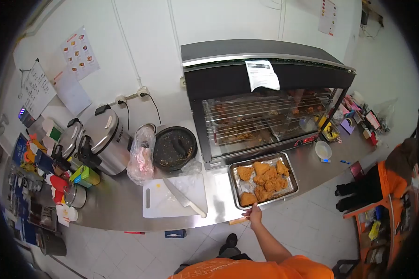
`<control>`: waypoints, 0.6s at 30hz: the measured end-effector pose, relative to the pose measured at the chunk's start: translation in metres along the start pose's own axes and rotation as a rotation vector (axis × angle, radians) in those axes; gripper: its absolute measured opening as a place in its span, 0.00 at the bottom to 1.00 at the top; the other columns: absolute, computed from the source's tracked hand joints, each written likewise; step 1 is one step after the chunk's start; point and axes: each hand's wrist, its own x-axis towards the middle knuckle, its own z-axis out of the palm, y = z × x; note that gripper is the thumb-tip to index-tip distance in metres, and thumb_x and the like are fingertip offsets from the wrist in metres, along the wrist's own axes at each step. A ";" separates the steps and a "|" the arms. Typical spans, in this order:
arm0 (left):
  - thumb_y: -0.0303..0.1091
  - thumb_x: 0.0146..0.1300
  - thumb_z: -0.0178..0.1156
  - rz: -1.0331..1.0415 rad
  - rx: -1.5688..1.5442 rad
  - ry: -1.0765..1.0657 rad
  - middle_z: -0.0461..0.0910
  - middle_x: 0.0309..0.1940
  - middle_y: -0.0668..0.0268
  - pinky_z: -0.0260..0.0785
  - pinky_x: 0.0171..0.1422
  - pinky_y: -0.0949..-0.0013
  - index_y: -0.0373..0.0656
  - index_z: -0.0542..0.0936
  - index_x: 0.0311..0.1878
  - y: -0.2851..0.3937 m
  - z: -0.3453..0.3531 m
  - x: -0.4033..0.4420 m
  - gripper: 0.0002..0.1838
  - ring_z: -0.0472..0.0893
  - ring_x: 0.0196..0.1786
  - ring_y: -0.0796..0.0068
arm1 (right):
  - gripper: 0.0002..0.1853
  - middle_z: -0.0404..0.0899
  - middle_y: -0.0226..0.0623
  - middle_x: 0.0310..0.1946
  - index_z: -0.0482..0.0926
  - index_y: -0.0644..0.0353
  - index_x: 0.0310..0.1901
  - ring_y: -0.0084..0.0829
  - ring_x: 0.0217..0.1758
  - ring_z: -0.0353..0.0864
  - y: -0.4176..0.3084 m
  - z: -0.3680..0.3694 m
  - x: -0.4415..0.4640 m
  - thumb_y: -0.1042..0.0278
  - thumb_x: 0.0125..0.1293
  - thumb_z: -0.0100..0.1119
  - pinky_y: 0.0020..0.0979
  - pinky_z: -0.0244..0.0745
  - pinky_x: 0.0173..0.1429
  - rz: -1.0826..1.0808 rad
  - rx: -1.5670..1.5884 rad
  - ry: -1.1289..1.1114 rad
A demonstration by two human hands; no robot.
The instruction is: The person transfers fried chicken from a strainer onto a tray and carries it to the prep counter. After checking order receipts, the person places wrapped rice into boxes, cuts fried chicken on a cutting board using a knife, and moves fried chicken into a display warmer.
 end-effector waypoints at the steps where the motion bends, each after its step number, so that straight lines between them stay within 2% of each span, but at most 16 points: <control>1: 0.62 0.59 0.69 -0.002 -0.046 -0.006 0.86 0.52 0.55 0.77 0.55 0.56 0.46 0.81 0.60 -0.014 -0.003 -0.004 0.34 0.86 0.50 0.60 | 0.33 0.86 0.41 0.34 0.73 0.58 0.48 0.35 0.29 0.89 -0.007 0.002 -0.007 0.32 0.80 0.35 0.28 0.72 0.21 0.061 0.091 -0.024; 2: 0.61 0.59 0.70 0.000 -0.086 -0.009 0.85 0.52 0.55 0.77 0.55 0.56 0.46 0.81 0.60 -0.030 -0.010 -0.006 0.33 0.85 0.50 0.60 | 0.33 0.86 0.40 0.35 0.72 0.56 0.49 0.36 0.31 0.88 -0.008 0.006 -0.017 0.30 0.79 0.35 0.30 0.76 0.26 0.125 0.118 -0.015; 4: 0.58 0.59 0.71 0.010 -0.175 -0.014 0.85 0.51 0.56 0.76 0.55 0.55 0.46 0.81 0.59 -0.070 -0.024 -0.003 0.32 0.85 0.50 0.61 | 0.32 0.86 0.41 0.38 0.73 0.55 0.51 0.37 0.39 0.88 0.006 0.000 -0.033 0.28 0.77 0.39 0.35 0.80 0.34 0.098 0.130 -0.031; 6: 0.56 0.59 0.72 0.018 -0.286 -0.011 0.85 0.51 0.57 0.76 0.54 0.55 0.47 0.80 0.59 -0.130 -0.043 0.006 0.31 0.85 0.51 0.62 | 0.33 0.86 0.42 0.42 0.73 0.55 0.52 0.38 0.46 0.87 0.054 -0.017 -0.048 0.28 0.76 0.41 0.39 0.84 0.44 0.177 0.235 -0.209; 8: 0.54 0.59 0.73 0.036 -0.396 0.001 0.85 0.50 0.58 0.76 0.54 0.55 0.47 0.80 0.59 -0.193 -0.067 0.023 0.30 0.85 0.51 0.62 | 0.34 0.86 0.44 0.45 0.75 0.57 0.54 0.40 0.50 0.86 0.115 -0.032 -0.067 0.29 0.76 0.43 0.41 0.84 0.50 0.579 0.625 -0.643; 10: 0.51 0.59 0.74 0.035 -0.559 0.006 0.85 0.50 0.59 0.76 0.54 0.55 0.47 0.79 0.59 -0.251 -0.067 0.053 0.29 0.84 0.51 0.63 | 0.33 0.85 0.48 0.49 0.78 0.60 0.58 0.46 0.52 0.85 0.158 -0.021 -0.141 0.33 0.77 0.47 0.42 0.83 0.55 0.706 0.583 -0.592; 14: 0.47 0.59 0.76 0.043 -0.811 0.057 0.84 0.49 0.61 0.75 0.54 0.54 0.48 0.78 0.58 -0.293 -0.088 0.097 0.28 0.84 0.51 0.64 | 0.30 0.85 0.46 0.48 0.78 0.59 0.57 0.44 0.49 0.85 0.217 0.041 -0.227 0.37 0.75 0.50 0.42 0.83 0.51 0.745 0.208 -0.412; 16: 0.49 0.60 0.76 -0.011 -0.762 0.001 0.83 0.48 0.63 0.75 0.54 0.53 0.48 0.78 0.54 -0.249 -0.133 0.052 0.25 0.84 0.51 0.67 | 0.28 0.85 0.45 0.47 0.78 0.59 0.57 0.43 0.47 0.85 0.236 0.082 -0.245 0.40 0.75 0.51 0.41 0.83 0.49 0.726 0.003 -0.395; 18: 0.51 0.61 0.75 0.010 -0.706 -0.065 0.83 0.48 0.64 0.75 0.54 0.53 0.48 0.78 0.52 -0.229 -0.168 0.056 0.25 0.83 0.51 0.68 | 0.27 0.85 0.44 0.46 0.78 0.59 0.57 0.42 0.46 0.85 0.248 0.128 -0.258 0.42 0.74 0.53 0.41 0.83 0.47 0.693 -0.187 -0.417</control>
